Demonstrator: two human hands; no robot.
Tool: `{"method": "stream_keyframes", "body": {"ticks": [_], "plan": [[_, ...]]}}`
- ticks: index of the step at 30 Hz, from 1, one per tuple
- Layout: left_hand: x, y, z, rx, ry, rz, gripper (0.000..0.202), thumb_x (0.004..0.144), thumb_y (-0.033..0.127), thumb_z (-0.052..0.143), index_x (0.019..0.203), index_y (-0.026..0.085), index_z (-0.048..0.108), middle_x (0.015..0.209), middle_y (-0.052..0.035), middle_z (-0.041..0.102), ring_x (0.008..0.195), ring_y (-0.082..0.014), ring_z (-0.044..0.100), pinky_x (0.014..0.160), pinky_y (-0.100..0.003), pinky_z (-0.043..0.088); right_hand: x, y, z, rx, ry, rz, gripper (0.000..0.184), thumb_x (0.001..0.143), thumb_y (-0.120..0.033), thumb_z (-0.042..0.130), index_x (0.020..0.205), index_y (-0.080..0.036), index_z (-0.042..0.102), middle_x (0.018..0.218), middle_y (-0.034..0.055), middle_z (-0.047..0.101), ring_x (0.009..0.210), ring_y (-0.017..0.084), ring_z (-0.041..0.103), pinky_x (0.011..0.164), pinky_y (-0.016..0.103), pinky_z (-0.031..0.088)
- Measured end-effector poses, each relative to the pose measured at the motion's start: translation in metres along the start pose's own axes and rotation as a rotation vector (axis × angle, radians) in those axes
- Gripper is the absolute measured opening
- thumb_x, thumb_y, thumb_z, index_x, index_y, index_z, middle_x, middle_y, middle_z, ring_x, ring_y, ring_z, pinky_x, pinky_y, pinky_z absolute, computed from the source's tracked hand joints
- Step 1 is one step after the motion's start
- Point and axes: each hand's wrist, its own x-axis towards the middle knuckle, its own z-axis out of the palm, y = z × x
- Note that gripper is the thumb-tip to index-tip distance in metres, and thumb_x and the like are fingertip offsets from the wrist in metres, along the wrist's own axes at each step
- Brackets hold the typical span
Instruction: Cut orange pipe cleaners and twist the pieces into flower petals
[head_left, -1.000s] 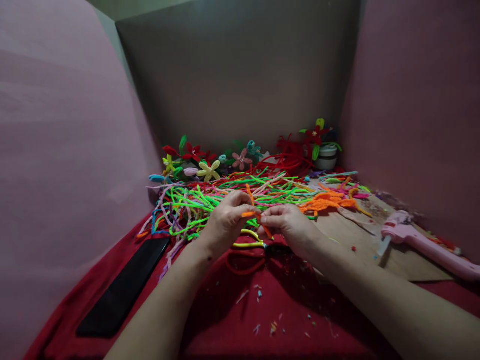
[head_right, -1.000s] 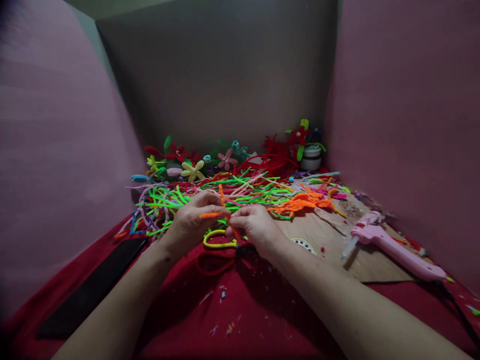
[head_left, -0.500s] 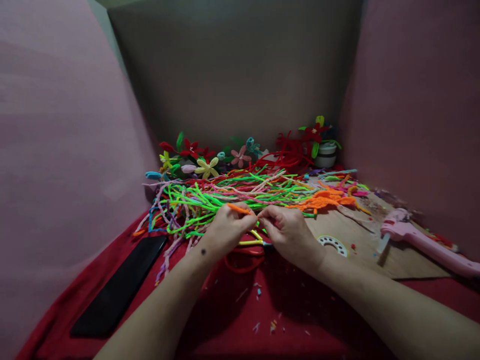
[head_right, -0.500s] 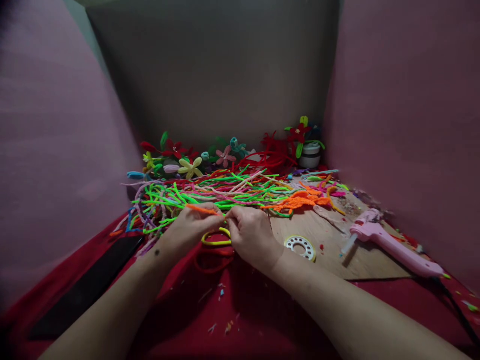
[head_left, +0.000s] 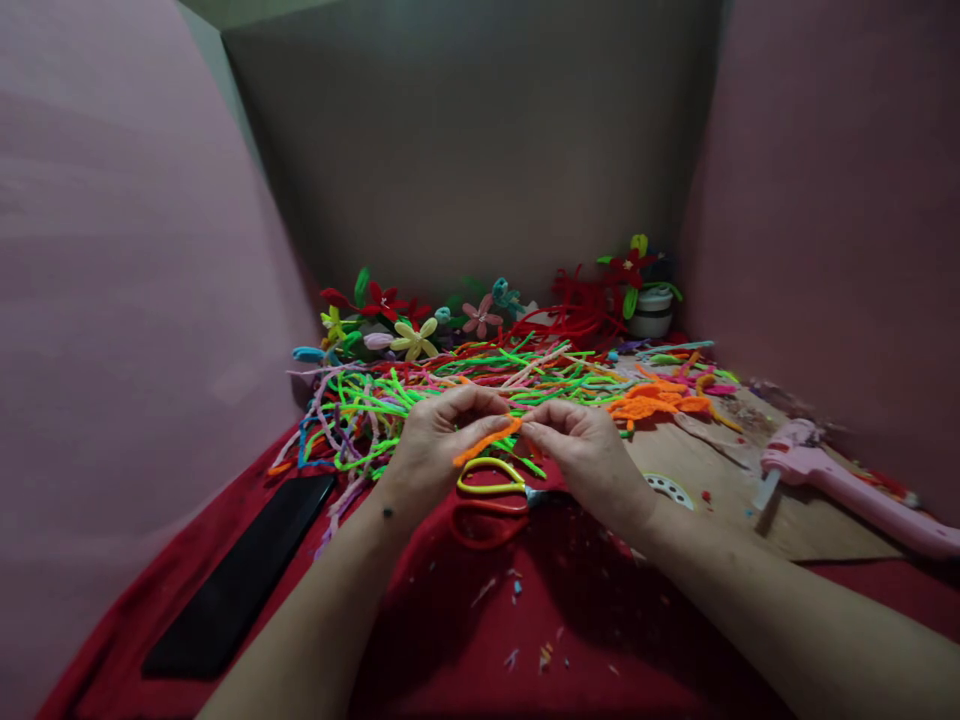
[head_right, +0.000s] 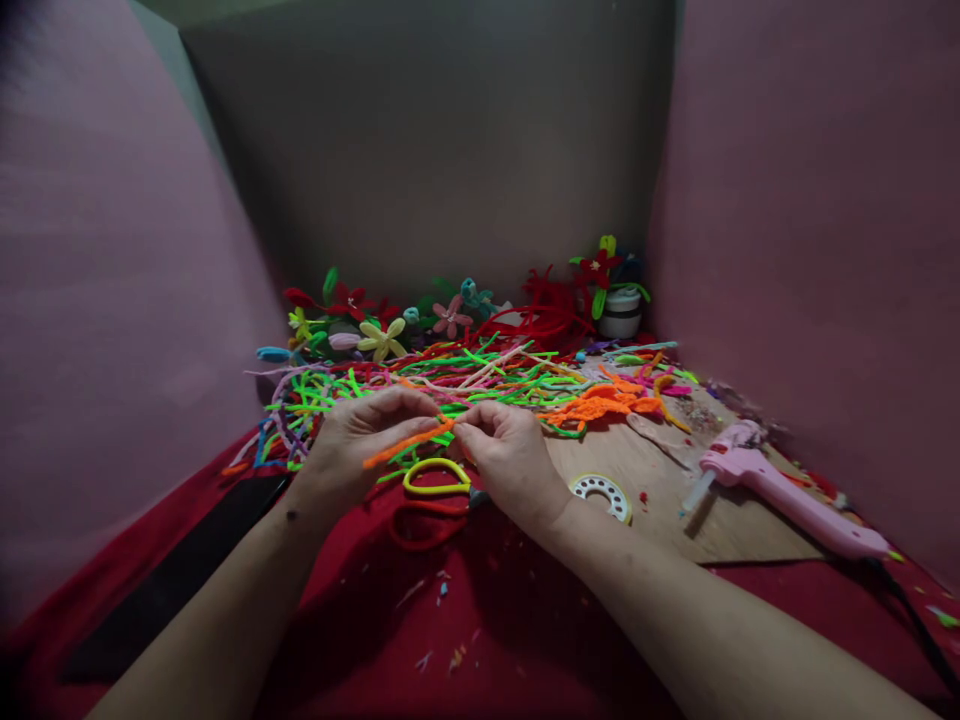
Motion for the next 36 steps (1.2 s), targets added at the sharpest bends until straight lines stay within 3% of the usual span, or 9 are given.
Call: {"method": "stream_keyframes", "body": {"ticks": [4,9,11,16,19,23,26,29,36], "plan": [[0.001,-0.002,-0.007,0.285,-0.092,0.325,0.013,0.072,0.023,0.062,0.084,0.020,0.067,0.092,-0.0059,0.061,0.088,-0.0174,0.055,0.080,-0.028,0.042,0.001,0.000,-0.001,0.063,-0.017,0.028,0.012,0.069,-0.025,0.057,0.060,-0.016,0.054,0.054,-0.0004,0.057,0.051,0.010,0.048,0.056,0.025,0.039],[0.005,-0.008,-0.006,0.442,-0.110,0.514,0.007,0.076,0.022,0.056,0.074,0.019,0.063,0.084,-0.0048,0.059,0.085,-0.0168,0.052,0.079,-0.030,0.040,0.001,0.000,0.000,0.006,-0.073,0.006,0.013,0.069,-0.025,0.057,0.061,-0.015,0.056,0.054,-0.0003,0.057,0.051,0.010,0.048,0.054,0.024,0.038],[0.005,-0.008,-0.001,0.419,-0.102,0.399,0.013,0.077,0.023,0.054,0.066,0.017,0.056,0.071,-0.0014,0.054,0.073,-0.0142,0.049,0.069,-0.026,0.040,-0.001,0.001,0.000,-0.069,-0.068,-0.049,0.013,0.070,-0.025,0.055,0.061,-0.015,0.056,0.056,0.0001,0.057,0.052,0.011,0.048,0.054,0.023,0.038],[0.003,-0.009,0.010,0.175,-0.194,-0.112,0.024,0.078,0.034,0.049,0.063,0.016,0.045,0.057,0.0051,0.038,0.053,-0.0080,0.035,0.049,-0.020,0.030,-0.005,0.007,0.001,-0.368,0.039,-0.203,0.013,0.073,-0.022,0.051,0.065,-0.016,0.059,0.062,0.0028,0.058,0.058,0.013,0.050,0.059,0.026,0.040],[0.003,-0.011,0.010,0.111,-0.190,-0.121,0.021,0.077,0.033,0.050,0.065,0.016,0.044,0.060,0.0054,0.037,0.054,-0.0073,0.034,0.050,-0.020,0.029,-0.003,0.007,0.001,-0.270,0.019,-0.157,0.013,0.073,-0.024,0.053,0.066,-0.016,0.060,0.062,0.0028,0.059,0.058,0.013,0.051,0.059,0.027,0.040],[0.004,-0.007,0.004,0.090,-0.103,-0.074,0.020,0.077,0.030,0.049,0.065,0.016,0.042,0.061,0.0058,0.038,0.054,-0.0066,0.033,0.051,-0.019,0.029,0.004,0.007,-0.002,0.127,-0.120,0.085,0.016,0.069,-0.030,0.060,0.069,-0.014,0.061,0.060,0.0021,0.061,0.055,0.012,0.052,0.056,0.025,0.039],[0.005,-0.004,0.000,0.089,-0.072,-0.085,0.020,0.077,0.030,0.051,0.064,0.016,0.044,0.059,0.0059,0.038,0.053,-0.0062,0.032,0.050,-0.019,0.029,0.008,0.010,-0.005,0.232,-0.195,0.185,0.019,0.065,-0.032,0.065,0.065,-0.013,0.059,0.057,0.0023,0.061,0.050,0.010,0.049,0.053,0.025,0.037],[0.006,-0.006,-0.003,0.029,-0.147,-0.141,0.021,0.076,0.031,0.052,0.064,0.014,0.048,0.057,0.0050,0.042,0.052,-0.0062,0.034,0.050,-0.019,0.028,0.008,0.011,-0.005,0.125,-0.151,0.126,0.020,0.067,-0.032,0.062,0.061,-0.015,0.055,0.053,-0.0002,0.056,0.048,0.009,0.045,0.052,0.024,0.036],[0.008,-0.019,-0.006,-0.269,-0.307,-0.264,0.019,0.071,0.027,0.055,0.059,0.013,0.049,0.053,0.0028,0.045,0.049,-0.0071,0.040,0.051,-0.021,0.032,0.001,0.009,-0.003,-0.488,0.018,-0.268,0.012,0.076,-0.020,0.052,0.067,-0.016,0.059,0.062,0.0003,0.057,0.057,0.011,0.048,0.057,0.024,0.037]]}}
